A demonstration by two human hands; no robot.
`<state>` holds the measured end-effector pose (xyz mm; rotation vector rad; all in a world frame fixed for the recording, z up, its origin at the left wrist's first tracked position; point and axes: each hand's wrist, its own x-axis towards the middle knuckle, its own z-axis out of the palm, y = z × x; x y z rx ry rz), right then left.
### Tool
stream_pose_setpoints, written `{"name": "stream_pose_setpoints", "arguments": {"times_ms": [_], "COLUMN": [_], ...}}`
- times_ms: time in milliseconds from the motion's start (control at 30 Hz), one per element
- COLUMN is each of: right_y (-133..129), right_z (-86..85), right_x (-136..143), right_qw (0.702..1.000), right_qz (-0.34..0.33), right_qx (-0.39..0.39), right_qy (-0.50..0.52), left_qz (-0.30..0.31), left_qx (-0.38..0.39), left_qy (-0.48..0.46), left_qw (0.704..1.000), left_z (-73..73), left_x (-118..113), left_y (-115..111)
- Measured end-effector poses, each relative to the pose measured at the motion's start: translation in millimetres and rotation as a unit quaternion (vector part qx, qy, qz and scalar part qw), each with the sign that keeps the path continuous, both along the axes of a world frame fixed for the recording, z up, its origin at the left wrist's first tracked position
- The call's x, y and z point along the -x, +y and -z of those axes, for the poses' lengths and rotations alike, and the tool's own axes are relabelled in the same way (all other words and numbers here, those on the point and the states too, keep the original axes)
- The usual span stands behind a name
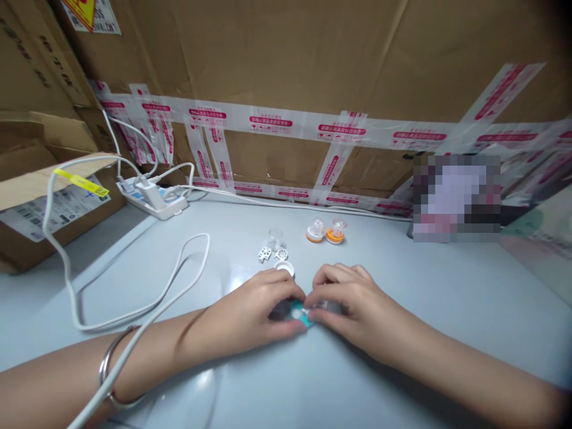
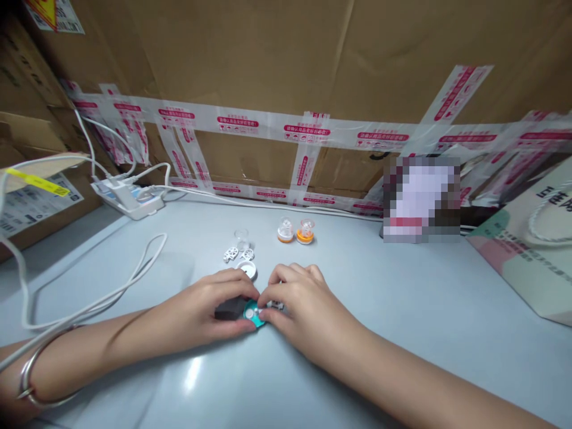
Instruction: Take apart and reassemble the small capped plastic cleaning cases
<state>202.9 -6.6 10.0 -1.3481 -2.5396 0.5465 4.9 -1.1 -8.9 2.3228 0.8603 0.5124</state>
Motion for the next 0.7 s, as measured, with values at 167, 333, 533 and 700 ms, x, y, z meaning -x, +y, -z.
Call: {"name": "stream_pose_setpoints", "arguments": {"times_ms": [167, 333, 533, 700], "right_y": [8, 12, 16, 25], "right_z": [-11.5, -9.1, -2.9, 8.5], "right_x": [8, 10, -3, -15], "right_qw": [0.993, 0.961, 0.981, 0.982], "right_qz": [-0.089, -0.208, -0.148, -0.086], "right_qx": [-0.013, -0.108, -0.119, -0.137], "right_qy": [-0.078, -0.145, 0.029, 0.101], "left_qz": [-0.005, -0.006, -0.007, 0.004], "left_qx": [0.005, -0.007, -0.003, -0.002], "left_qy": [-0.001, -0.006, 0.005, 0.021], "left_qw": [1.000, 1.000, 1.000, 1.000], "left_z": [-1.5, -1.9, -2.4, -4.7], "left_x": [0, 0, 0, 4], "left_y": [-1, 1, 2, 3]}}
